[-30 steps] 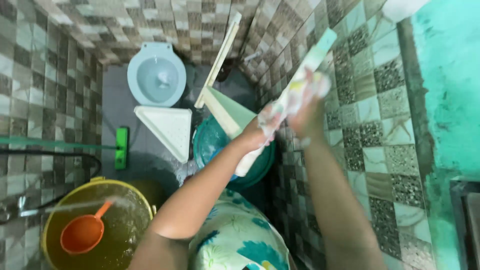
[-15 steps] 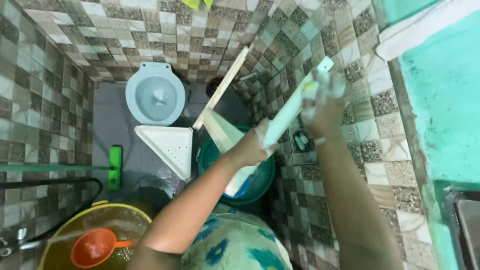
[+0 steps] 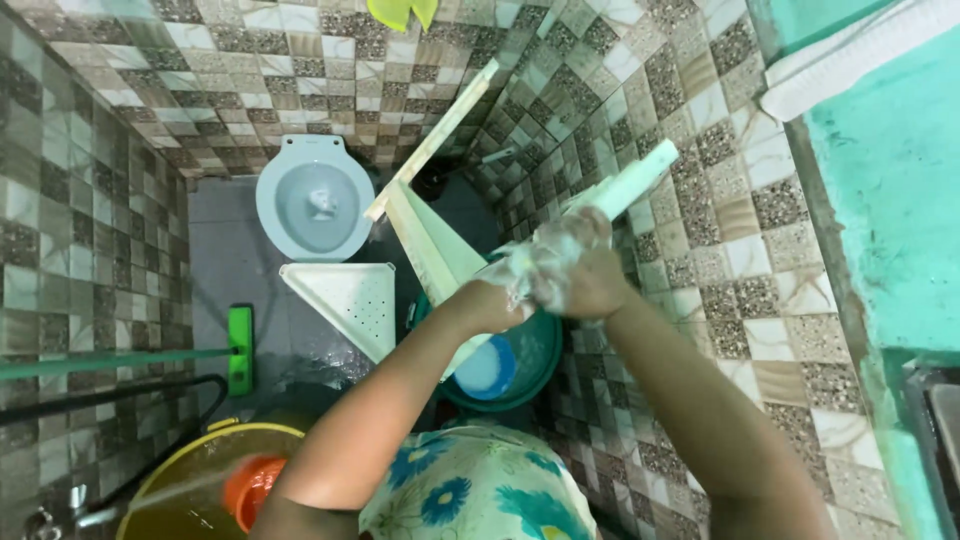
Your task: Scrubbing and rinsing plastic bathroom shelves and a stool with soap and water.
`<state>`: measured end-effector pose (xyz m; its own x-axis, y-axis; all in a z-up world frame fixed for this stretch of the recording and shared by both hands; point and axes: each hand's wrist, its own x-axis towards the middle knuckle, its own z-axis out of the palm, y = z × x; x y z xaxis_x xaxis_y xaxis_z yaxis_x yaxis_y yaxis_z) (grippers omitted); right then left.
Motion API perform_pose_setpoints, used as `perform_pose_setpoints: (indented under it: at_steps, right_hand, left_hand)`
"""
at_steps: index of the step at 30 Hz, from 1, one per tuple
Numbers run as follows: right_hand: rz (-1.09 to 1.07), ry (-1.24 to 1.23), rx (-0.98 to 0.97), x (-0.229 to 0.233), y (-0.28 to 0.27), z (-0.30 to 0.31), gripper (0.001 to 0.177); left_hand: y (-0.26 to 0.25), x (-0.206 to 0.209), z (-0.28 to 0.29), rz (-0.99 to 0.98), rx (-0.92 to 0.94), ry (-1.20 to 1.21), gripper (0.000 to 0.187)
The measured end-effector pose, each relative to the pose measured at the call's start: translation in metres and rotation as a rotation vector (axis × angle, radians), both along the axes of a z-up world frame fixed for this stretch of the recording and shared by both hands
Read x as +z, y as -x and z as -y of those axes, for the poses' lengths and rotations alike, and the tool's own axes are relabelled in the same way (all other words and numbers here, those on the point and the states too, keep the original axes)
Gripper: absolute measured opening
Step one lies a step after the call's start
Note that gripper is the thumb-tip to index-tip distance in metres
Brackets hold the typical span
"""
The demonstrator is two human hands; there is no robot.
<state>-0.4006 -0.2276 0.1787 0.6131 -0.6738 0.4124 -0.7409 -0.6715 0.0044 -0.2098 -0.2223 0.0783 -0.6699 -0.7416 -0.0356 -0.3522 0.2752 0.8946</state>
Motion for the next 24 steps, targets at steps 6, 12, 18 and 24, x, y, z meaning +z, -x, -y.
perform_pose_setpoints:
  at_steps: [6, 12, 18, 24]
  right_hand:
    - [-0.143, 0.507, -0.147, 0.038, 0.002, 0.012, 0.014]
    - [-0.093, -0.054, 0.069, 0.009, -0.008, 0.001, 0.017]
    - [0.953, 0.062, -0.384, 0.025, 0.000, 0.025, 0.018]
    - [1.397, 0.133, -0.654, 0.012, -0.015, 0.011, 0.019]
  left_hand:
    - [-0.024, 0.042, -0.003, -0.097, 0.044, -0.044, 0.053]
    - [-0.017, -0.010, -0.007, -0.275, -0.072, 0.443, 0.053]
    - [-0.025, 0.047, -0.015, -0.115, -0.047, -0.075, 0.058]
    - [-0.017, 0.056, -0.021, -0.095, -0.021, -0.126, 0.054]
